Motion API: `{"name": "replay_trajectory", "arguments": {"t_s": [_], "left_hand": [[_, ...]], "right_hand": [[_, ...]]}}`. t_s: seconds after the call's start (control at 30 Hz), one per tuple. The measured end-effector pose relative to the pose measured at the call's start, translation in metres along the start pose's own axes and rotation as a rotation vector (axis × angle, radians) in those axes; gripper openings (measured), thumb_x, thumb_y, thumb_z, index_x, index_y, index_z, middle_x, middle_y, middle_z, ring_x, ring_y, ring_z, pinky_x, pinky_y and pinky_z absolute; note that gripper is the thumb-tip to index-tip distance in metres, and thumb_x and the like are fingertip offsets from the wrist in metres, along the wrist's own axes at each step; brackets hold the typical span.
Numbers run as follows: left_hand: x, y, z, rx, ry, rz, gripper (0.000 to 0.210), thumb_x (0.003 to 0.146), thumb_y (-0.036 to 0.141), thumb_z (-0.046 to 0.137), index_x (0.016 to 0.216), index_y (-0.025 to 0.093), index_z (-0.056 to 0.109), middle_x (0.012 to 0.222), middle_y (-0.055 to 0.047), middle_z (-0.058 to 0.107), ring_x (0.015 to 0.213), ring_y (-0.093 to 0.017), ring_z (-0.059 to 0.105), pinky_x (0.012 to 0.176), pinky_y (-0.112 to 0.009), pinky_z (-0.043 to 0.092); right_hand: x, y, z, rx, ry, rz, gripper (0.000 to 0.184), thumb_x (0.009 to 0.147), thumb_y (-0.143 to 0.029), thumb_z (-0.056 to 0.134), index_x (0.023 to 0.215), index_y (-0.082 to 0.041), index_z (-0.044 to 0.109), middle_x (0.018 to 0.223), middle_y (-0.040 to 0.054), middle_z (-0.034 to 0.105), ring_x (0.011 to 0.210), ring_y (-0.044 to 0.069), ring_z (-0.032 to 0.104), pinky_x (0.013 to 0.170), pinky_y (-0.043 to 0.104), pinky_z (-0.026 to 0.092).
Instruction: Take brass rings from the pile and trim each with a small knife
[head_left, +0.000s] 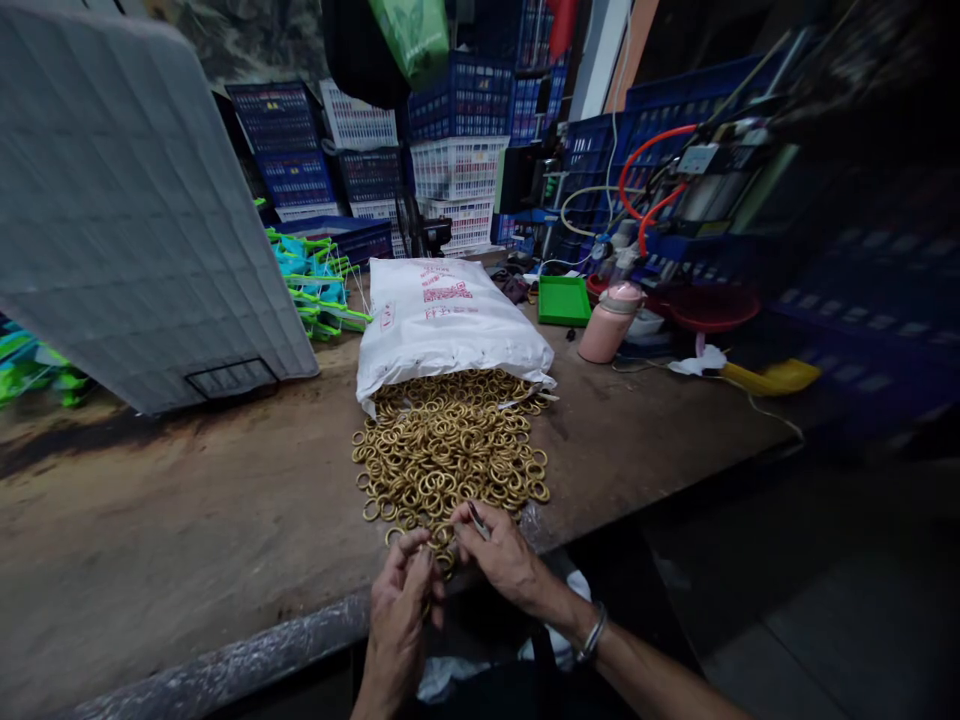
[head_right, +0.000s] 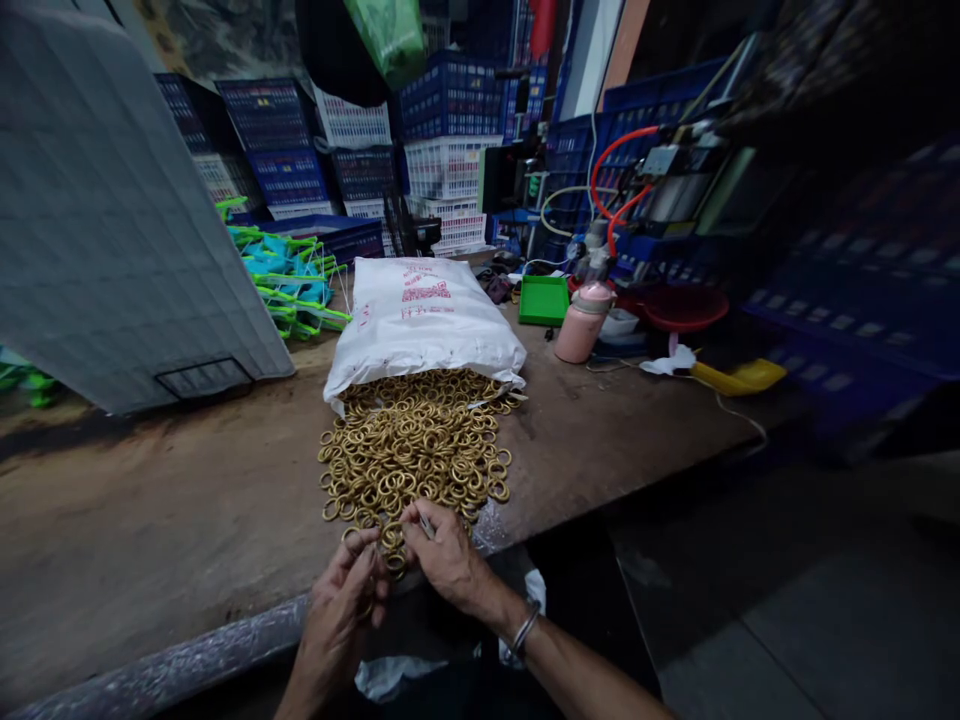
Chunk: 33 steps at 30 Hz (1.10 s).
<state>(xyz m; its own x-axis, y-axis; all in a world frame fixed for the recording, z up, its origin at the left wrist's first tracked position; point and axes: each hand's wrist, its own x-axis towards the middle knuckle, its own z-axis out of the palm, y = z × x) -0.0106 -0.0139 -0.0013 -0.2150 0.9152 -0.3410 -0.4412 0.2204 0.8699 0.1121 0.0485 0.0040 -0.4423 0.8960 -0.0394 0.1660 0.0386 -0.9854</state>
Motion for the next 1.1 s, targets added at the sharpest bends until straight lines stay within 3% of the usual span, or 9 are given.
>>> {"name": "replay_trajectory", "arguments": {"t_s": [0.2, 0.3, 0.4, 0.47, 0.63, 0.77, 0.9, 1.0, 1.1], "left_hand": [[0.005, 0.000, 0.007, 0.200, 0.028, 0.030, 0.027, 0.070, 0.043, 0.058, 0.080, 0.018, 0.056, 0.046, 0.007, 0.047, 0.036, -0.005, 0.037, 0.034, -0.015, 0.029], [0.005, 0.006, 0.013, 0.300, 0.046, 0.192, 0.023, 0.067, 0.040, 0.062, 0.068, 0.017, 0.059, 0.053, 0.003, 0.054, 0.047, -0.009, 0.047, 0.045, -0.018, 0.039], [0.004, 0.009, 0.017, 0.379, -0.014, 0.316, 0.020, 0.067, 0.036, 0.062, 0.065, 0.017, 0.062, 0.061, 0.000, 0.059, 0.060, -0.013, 0.053, 0.058, -0.021, 0.043], [0.005, 0.007, 0.018, 0.381, -0.034, 0.250, 0.020, 0.069, 0.038, 0.060, 0.068, 0.017, 0.061, 0.058, 0.001, 0.056, 0.054, -0.011, 0.050, 0.052, -0.020, 0.042], [0.004, 0.004, 0.017, 0.262, -0.122, -0.090, 0.029, 0.074, 0.046, 0.051, 0.067, 0.018, 0.049, 0.045, 0.008, 0.041, 0.034, -0.005, 0.032, 0.032, -0.015, 0.025], [0.003, 0.008, 0.019, 0.149, -0.161, -0.108, 0.027, 0.074, 0.043, 0.053, 0.069, 0.018, 0.047, 0.050, 0.007, 0.044, 0.036, -0.003, 0.034, 0.034, -0.013, 0.025], [0.006, 0.007, 0.019, 0.131, -0.105, -0.134, 0.027, 0.072, 0.044, 0.055, 0.073, 0.019, 0.046, 0.054, 0.007, 0.047, 0.036, -0.003, 0.036, 0.033, -0.012, 0.025], [0.008, 0.004, 0.017, 0.162, -0.076, -0.100, 0.030, 0.070, 0.047, 0.056, 0.075, 0.019, 0.046, 0.056, 0.006, 0.049, 0.037, -0.003, 0.038, 0.033, -0.012, 0.027], [0.009, 0.002, 0.017, 0.198, -0.066, -0.065, 0.032, 0.068, 0.049, 0.056, 0.075, 0.019, 0.047, 0.053, 0.007, 0.049, 0.037, -0.004, 0.038, 0.033, -0.012, 0.028]], "right_hand": [[-0.005, -0.007, -0.003, 0.056, -0.047, 0.052, 0.020, 0.081, -0.033, 0.044, 0.073, -0.016, 0.050, 0.055, -0.0053, 0.046, 0.052, 0.007, 0.042, 0.054, 0.019, 0.034], [-0.004, -0.010, -0.006, 0.019, -0.068, 0.054, 0.028, 0.082, -0.038, 0.041, 0.067, -0.016, 0.048, 0.055, -0.0045, 0.045, 0.053, 0.008, 0.041, 0.052, 0.019, 0.033], [0.000, -0.012, -0.009, -0.079, -0.061, 0.070, 0.030, 0.081, -0.038, 0.042, 0.060, -0.017, 0.044, 0.055, -0.0046, 0.043, 0.053, 0.008, 0.038, 0.049, 0.018, 0.029], [0.002, -0.012, -0.009, -0.143, -0.037, 0.086, 0.026, 0.078, -0.033, 0.044, 0.058, -0.017, 0.043, 0.054, -0.0051, 0.041, 0.053, 0.008, 0.036, 0.048, 0.018, 0.028], [0.005, -0.010, -0.008, -0.220, -0.009, 0.082, 0.021, 0.077, -0.029, 0.045, 0.060, -0.016, 0.046, 0.055, -0.0051, 0.042, 0.054, 0.008, 0.037, 0.049, 0.018, 0.028], [0.006, -0.008, -0.012, -0.171, -0.028, 0.082, 0.025, 0.082, -0.029, 0.036, 0.064, -0.016, 0.048, 0.057, -0.0034, 0.047, 0.053, 0.008, 0.041, 0.051, 0.019, 0.031], [0.004, -0.007, -0.017, -0.396, 0.018, -0.021, 0.019, 0.081, -0.024, 0.037, 0.067, -0.017, 0.048, 0.060, -0.0021, 0.050, 0.057, 0.009, 0.043, 0.054, 0.019, 0.029], [0.000, -0.007, -0.017, -0.580, -0.085, -0.083, 0.009, 0.073, -0.014, 0.041, 0.072, -0.018, 0.048, 0.062, -0.0022, 0.051, 0.058, 0.009, 0.043, 0.053, 0.019, 0.027], [-0.004, -0.009, -0.016, -0.717, -0.166, -0.088, 0.016, 0.067, -0.008, 0.039, 0.076, -0.019, 0.048, 0.064, -0.0010, 0.053, 0.059, 0.011, 0.044, 0.054, 0.021, 0.026]]}}
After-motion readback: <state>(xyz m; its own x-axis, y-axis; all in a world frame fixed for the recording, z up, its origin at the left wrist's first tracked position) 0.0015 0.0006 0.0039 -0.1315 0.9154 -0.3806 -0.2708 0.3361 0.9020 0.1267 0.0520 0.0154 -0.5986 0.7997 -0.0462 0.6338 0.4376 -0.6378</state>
